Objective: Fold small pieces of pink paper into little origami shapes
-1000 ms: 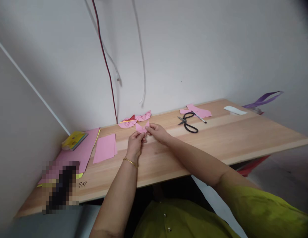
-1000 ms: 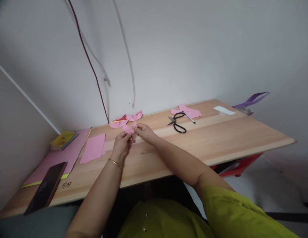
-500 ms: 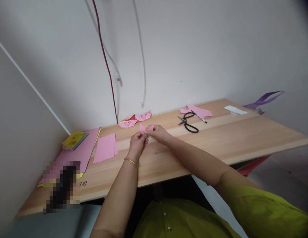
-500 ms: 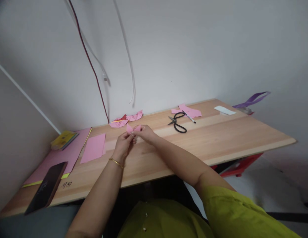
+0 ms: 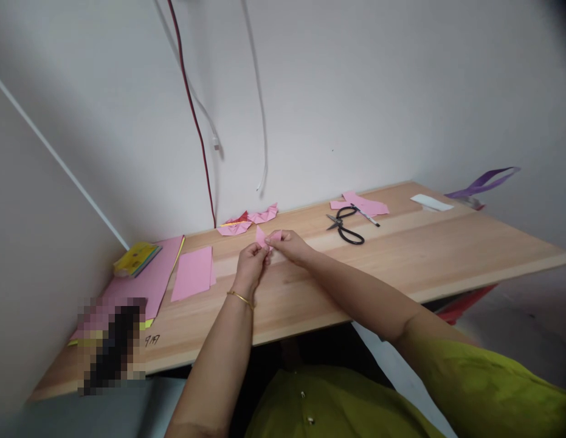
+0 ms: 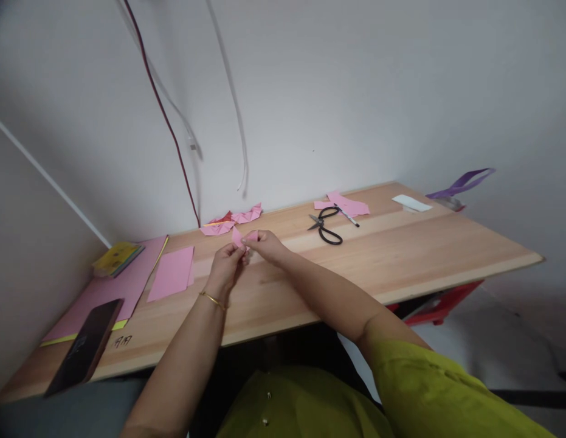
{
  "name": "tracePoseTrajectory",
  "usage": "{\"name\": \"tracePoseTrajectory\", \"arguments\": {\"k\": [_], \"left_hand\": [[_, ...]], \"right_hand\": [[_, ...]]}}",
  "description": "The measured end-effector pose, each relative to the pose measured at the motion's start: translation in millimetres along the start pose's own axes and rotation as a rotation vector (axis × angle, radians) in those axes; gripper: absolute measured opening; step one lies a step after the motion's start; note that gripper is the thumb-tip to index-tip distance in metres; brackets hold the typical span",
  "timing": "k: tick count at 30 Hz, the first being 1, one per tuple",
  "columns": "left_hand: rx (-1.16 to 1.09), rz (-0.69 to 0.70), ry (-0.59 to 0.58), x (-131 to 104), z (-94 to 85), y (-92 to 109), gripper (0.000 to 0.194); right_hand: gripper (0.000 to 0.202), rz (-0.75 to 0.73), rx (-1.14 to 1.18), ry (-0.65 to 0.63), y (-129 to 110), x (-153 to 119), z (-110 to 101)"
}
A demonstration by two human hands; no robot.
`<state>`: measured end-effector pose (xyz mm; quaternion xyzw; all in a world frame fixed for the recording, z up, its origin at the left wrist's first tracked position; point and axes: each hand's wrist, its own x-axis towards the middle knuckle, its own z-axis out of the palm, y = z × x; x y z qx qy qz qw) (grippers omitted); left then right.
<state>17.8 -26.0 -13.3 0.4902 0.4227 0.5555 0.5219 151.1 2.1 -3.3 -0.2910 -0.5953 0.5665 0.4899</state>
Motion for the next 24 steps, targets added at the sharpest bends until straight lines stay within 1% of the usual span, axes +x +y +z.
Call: {"name": "tracePoseTrajectory", "arguments": {"k": [4, 7, 10, 16, 18, 20, 22, 24], "left_hand": [[-0.007, 0.006, 0.012, 0.7, 0.7, 0.0, 0.021], [-0.001, 0.037, 0.029, 1.7, -0.8, -0.5, 0.02], [0.029, 0.033, 0.058, 2.8, -2.5, -1.8, 0.022], [0.054, 0.005, 0.067, 2.2, -1.0, -0.9, 0.023], [0.04, -0.004, 0.069, 1.4, -0.3, 0.5, 0.023], [0.023, -0.01, 0.084, 1.0, 0.0, 1.7, 0.023], [-0.001, -0.015, 0.107, 1.2, 0.0, 2.6, 0.023], [-0.036, -0.021, 0.117, 1.5, 0.0, 3.2, 0.023]], "right_hand": [[0.031, 0.039, 0.024, -0.018, -0.7, 0.0, -0.1], [0.031, 0.03, -0.003, 0.057, -1.3, 1.1, -0.1], [0.032, 0.027, -0.045, 0.138, -1.0, 2.6, -0.6], [0.042, -0.017, -0.204, 0.195, -4.3, 4.6, -7.5], [0.047, -0.002, -0.196, 0.236, -6.3, 6.4, -11.2], [0.051, 0.023, -0.133, 0.274, -8.0, 8.1, -14.0], [0.049, 0.036, -0.093, 0.254, -9.0, 8.1, -14.1], [0.042, 0.027, -0.11, 0.148, -9.1, 5.9, -11.0]]}}
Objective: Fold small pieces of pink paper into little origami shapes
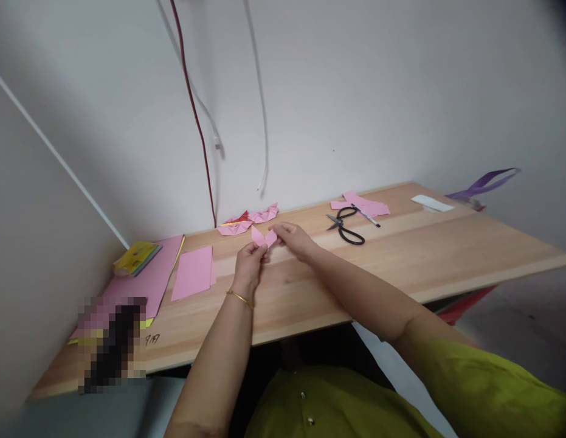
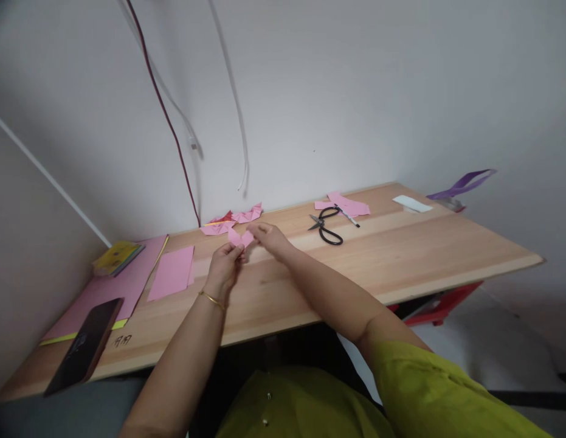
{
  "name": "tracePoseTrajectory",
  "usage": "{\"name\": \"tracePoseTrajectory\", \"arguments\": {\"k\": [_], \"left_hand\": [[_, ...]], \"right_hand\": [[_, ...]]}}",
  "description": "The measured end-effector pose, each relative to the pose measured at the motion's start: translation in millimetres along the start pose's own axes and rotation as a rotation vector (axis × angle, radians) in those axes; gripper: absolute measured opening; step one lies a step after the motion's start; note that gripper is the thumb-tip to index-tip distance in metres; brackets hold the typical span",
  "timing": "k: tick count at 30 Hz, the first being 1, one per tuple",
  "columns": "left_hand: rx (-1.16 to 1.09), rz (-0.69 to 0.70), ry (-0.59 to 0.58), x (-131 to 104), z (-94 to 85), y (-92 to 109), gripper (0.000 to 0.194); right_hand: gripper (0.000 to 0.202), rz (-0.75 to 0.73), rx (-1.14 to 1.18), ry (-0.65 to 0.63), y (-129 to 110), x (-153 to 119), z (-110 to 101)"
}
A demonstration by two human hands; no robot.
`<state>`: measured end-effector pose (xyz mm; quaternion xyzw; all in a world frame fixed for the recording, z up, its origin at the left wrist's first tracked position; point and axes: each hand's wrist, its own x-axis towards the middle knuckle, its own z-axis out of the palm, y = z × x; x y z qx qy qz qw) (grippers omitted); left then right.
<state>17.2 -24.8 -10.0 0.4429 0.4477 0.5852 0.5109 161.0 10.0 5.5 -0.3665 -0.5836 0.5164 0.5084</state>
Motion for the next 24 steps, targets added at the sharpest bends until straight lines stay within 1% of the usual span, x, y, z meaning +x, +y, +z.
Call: {"name": "tracePoseTrajectory", "arguments": {"k": [2, 4, 6, 8, 10, 12, 15, 17, 22, 24], "left_hand": [[-0.037, -0.008, -0.011, -0.2, 0.3, 0.3, 0.024], [-0.051, -0.028, -0.04, -1.2, 0.8, 0.5, 0.024], [-0.044, -0.067, -0.072, -2.3, 1.4, 0.9, 0.024], [-0.033, -0.083, -0.072, -2.8, 1.9, 1.8, 0.024], [-0.03, -0.047, -0.041, -2.3, 1.7, 3.1, 0.026], [-0.017, 0.021, -0.001, -1.1, 0.8, 4.2, 0.027], [0.061, 0.113, 0.049, 0.8, -1.3, 4.6, 0.023], [0.117, 0.144, 0.068, 1.2, -2.4, 4.3, 0.023], [0.204, 0.169, 0.106, -0.8, -2.8, 6.6, 0.031], [0.205, 0.188, 0.108, -1.4, -2.9, 7.8, 0.029]], "right_hand": [[0.035, -0.035, -0.01, -0.119, 0.8, -4.0, 4.4], [0.03, -0.061, 0.015, -0.163, 2.3, -7.3, 8.2], [0.028, -0.066, 0.009, -0.144, 3.9, -8.4, 9.6], [0.026, -0.068, -0.048, -0.117, 4.6, -7.5, 8.8], [0.026, -0.076, -0.122, -0.1, 4.1, -6.1, 7.2], [0.025, -0.079, -0.187, -0.108, 3.0, -5.4, 6.3], [0.025, -0.067, -0.241, -0.123, 1.3, -5.9, 6.7], [0.025, -0.054, -0.243, -0.121, 0.7, -6.5, 7.2], [0.027, -0.054, -0.193, -0.163, 0.8, -6.5, 7.5], [0.027, -0.041, -0.186, -0.152, 1.7, -5.9, 7.3]]}}
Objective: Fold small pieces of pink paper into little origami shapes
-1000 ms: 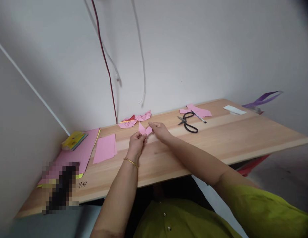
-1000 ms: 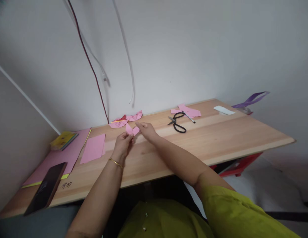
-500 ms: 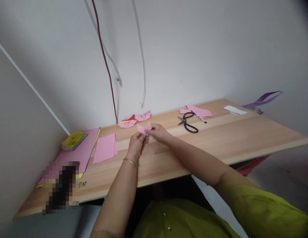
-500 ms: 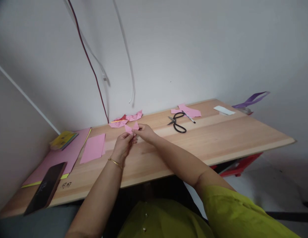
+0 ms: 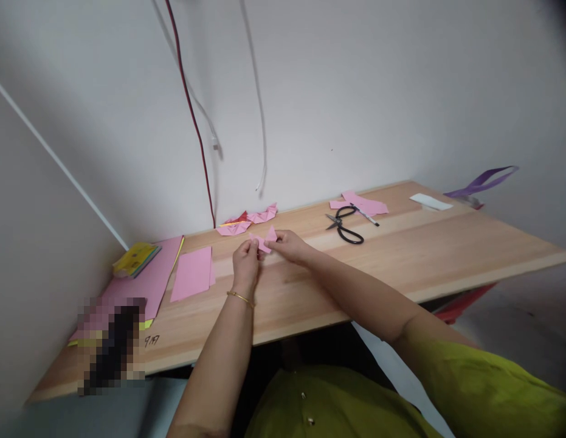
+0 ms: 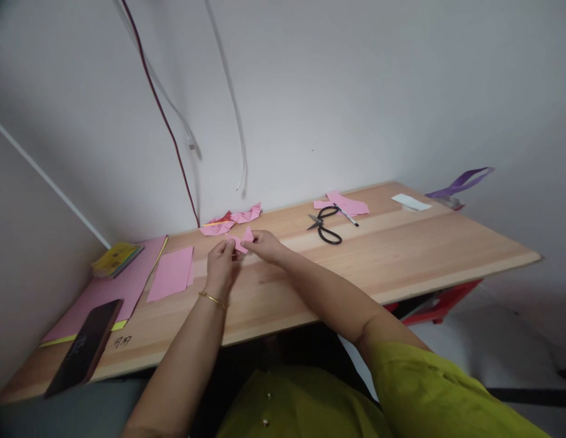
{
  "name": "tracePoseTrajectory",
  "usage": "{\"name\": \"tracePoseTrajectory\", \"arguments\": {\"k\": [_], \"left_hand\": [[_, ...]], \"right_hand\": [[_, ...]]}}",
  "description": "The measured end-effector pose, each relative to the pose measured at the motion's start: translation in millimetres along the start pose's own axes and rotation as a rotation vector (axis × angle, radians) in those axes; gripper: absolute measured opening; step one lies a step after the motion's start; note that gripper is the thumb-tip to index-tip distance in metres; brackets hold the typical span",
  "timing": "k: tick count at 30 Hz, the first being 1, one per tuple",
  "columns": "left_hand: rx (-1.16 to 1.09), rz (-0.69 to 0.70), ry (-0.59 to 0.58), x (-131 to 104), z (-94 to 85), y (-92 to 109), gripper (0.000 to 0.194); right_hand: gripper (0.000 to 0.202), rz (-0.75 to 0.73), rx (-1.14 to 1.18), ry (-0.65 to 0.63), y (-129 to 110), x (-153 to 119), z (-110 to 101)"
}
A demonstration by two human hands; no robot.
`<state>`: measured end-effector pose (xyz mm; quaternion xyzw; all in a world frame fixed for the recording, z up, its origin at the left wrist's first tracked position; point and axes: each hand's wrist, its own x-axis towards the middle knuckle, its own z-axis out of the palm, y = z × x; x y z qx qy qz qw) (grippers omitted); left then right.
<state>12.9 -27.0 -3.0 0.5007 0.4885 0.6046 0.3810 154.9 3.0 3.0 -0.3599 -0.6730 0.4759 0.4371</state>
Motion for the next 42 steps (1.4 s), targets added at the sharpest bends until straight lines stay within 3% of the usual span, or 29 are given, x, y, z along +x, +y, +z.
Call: {"name": "tracePoseTrajectory", "arguments": {"k": [7, 11, 14, 18, 20, 24, 26, 32, 39, 42], "left_hand": [[-0.104, -0.109, -0.095, 1.6, -0.4, -5.6, 0.026], [-0.01, -0.01, 0.014, 0.5, -1.7, -2.1, 0.025], [0.049, 0.05, 0.162, 2.8, -7.2, 3.8, 0.026], [-0.037, -0.033, 0.332, 10.3, -16.0, 7.0, 0.026], [-0.145, -0.105, 0.277, 11.5, -15.7, 5.9, 0.028], [-0.235, -0.233, -0.067, 4.8, -5.1, 1.0, 0.03], [-0.206, -0.271, -0.166, 0.3, 0.2, -1.2, 0.029], [-0.167, -0.251, -0.165, -1.5, 2.0, -4.5, 0.025], [-0.13, -0.203, -0.107, 1.2, 1.4, -6.7, 0.024], [-0.139, -0.21, -0.071, 2.4, 1.1, -8.0, 0.023]], "right_hand": [[0.027, -0.027, -0.009, -0.057, 4.1, 0.8, -1.3], [0.025, -0.023, -0.021, -0.064, 4.4, 0.8, -1.3], [0.023, -0.008, -0.033, -0.056, 6.9, 1.0, -1.7], [0.024, 0.046, 0.023, -0.029, 10.5, 1.7, -3.2], [0.027, 0.066, 0.073, -0.006, 10.4, 2.0, -3.4], [0.028, 0.048, 0.148, 0.05, 9.0, 2.0, -1.4], [0.029, 0.037, 0.186, 0.056, 8.3, 1.2, 0.4], [0.032, 0.046, 0.241, 0.02, 3.4, -1.7, 2.7], [0.036, 0.05, 0.241, 0.278, 4.2, 7.8, -8.8], [0.037, 0.046, 0.243, 0.274, 4.6, 8.4, -11.9]]}}
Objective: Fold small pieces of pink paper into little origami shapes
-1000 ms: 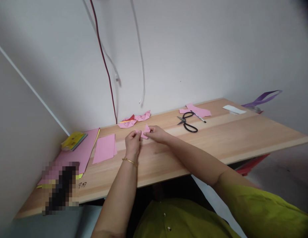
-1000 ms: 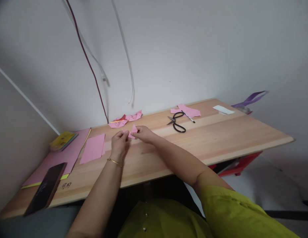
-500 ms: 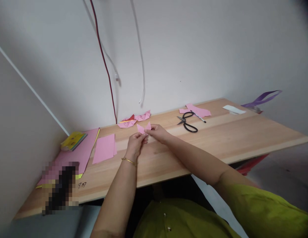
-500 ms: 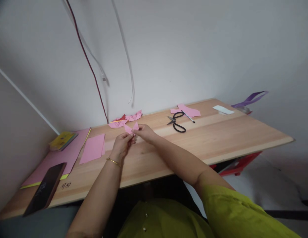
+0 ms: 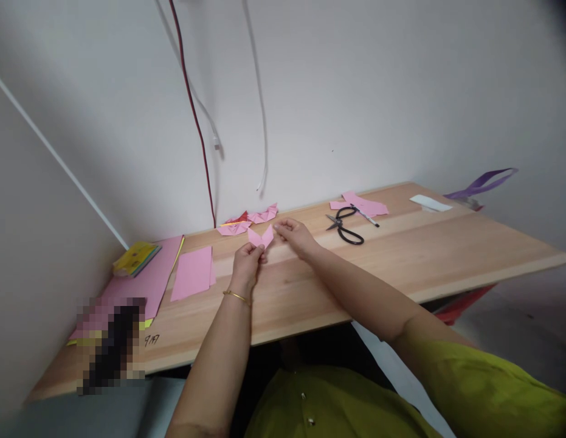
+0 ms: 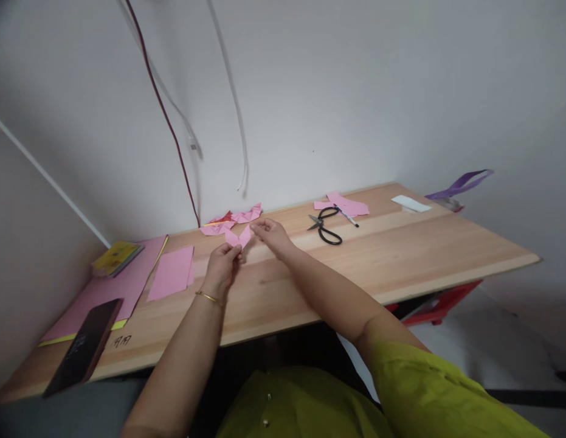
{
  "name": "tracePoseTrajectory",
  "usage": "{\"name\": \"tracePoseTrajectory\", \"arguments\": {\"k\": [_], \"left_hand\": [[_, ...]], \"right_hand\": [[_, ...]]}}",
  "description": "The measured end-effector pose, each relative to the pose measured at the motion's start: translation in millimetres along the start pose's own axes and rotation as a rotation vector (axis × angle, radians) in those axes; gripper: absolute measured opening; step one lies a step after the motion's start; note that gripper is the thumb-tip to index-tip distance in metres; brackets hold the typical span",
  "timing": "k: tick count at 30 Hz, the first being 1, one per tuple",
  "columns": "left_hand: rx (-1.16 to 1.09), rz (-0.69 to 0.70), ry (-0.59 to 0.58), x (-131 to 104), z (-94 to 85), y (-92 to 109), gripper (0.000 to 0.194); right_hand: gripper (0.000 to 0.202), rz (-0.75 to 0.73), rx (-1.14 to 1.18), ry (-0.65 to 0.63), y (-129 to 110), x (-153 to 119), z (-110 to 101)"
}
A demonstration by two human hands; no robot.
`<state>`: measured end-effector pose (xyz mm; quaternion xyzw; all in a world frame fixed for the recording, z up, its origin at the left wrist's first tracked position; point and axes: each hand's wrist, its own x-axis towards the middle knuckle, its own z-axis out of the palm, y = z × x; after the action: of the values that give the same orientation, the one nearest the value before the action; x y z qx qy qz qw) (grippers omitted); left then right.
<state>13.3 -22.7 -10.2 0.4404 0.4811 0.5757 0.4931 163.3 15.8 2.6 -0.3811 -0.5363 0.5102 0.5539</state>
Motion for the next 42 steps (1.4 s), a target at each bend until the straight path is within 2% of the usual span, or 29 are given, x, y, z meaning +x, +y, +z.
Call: {"name": "tracePoseTrajectory", "arguments": {"k": [4, 6, 10, 14, 19, 23, 28, 31, 34, 36, 39, 42], "left_hand": [[-0.012, 0.027, -0.011, 2.4, -1.3, -2.2, 0.024], [-0.008, 0.041, -0.024, 3.0, -1.7, -2.8, 0.024], [0.017, 0.057, -0.005, 2.8, -1.8, -2.1, 0.022], [0.039, 0.075, 0.016, 2.7, -2.2, -1.5, 0.022], [-0.003, 0.027, 0.005, 3.4, -3.3, -3.8, 0.024], [-0.018, 0.022, -0.055, 4.0, -4.2, -6.4, 0.024], [0.011, 0.043, -0.013, 6.2, -6.3, -8.2, 0.023], [-0.024, 0.013, -0.011, 5.3, -6.2, -5.0, 0.022], [-0.103, -0.048, -0.041, 1.8, -4.8, 1.3, 0.021], [-0.138, -0.082, -0.068, -1.0, -3.7, 5.8, 0.02], [-0.158, -0.125, -0.102, -3.8, -2.6, 10.5, 0.02], [-0.15, -0.122, -0.102, -4.6, -2.6, 12.5, 0.023]], "right_hand": [[0.034, 0.028, -0.115, -0.218, 0.3, -6.0, 2.6], [0.032, 0.0, -0.163, -0.279, -0.1, -9.0, 5.1], [0.03, -0.05, -0.231, -0.289, -3.6, -11.3, 8.7], [0.034, 0.011, -0.245, -0.268, -5.1, -11.3, 10.5], [0.032, 0.025, -0.219, -0.237, -0.5, -10.4, 8.8], [0.028, -0.02, -0.18, -0.29, 0.3, -10.1, 7.5], [0.029, -0.016, -0.264, -0.282, -1.6, -9.2, 6.5], [0.025, -0.061, -0.199, -0.31, -2.5, -7.2, 3.5], [0.053, -0.139, -0.147, -0.396, -6.8, -5.8, -0.9], [0.058, -0.238, -0.225, -0.428, -11.1, -5.5, -3.0], [0.036, -0.419, -0.4, -0.436, -15.8, -4.5, -4.8], [0.013, -0.462, -0.494, -0.475, -16.5, -2.6, -6.9]]}}
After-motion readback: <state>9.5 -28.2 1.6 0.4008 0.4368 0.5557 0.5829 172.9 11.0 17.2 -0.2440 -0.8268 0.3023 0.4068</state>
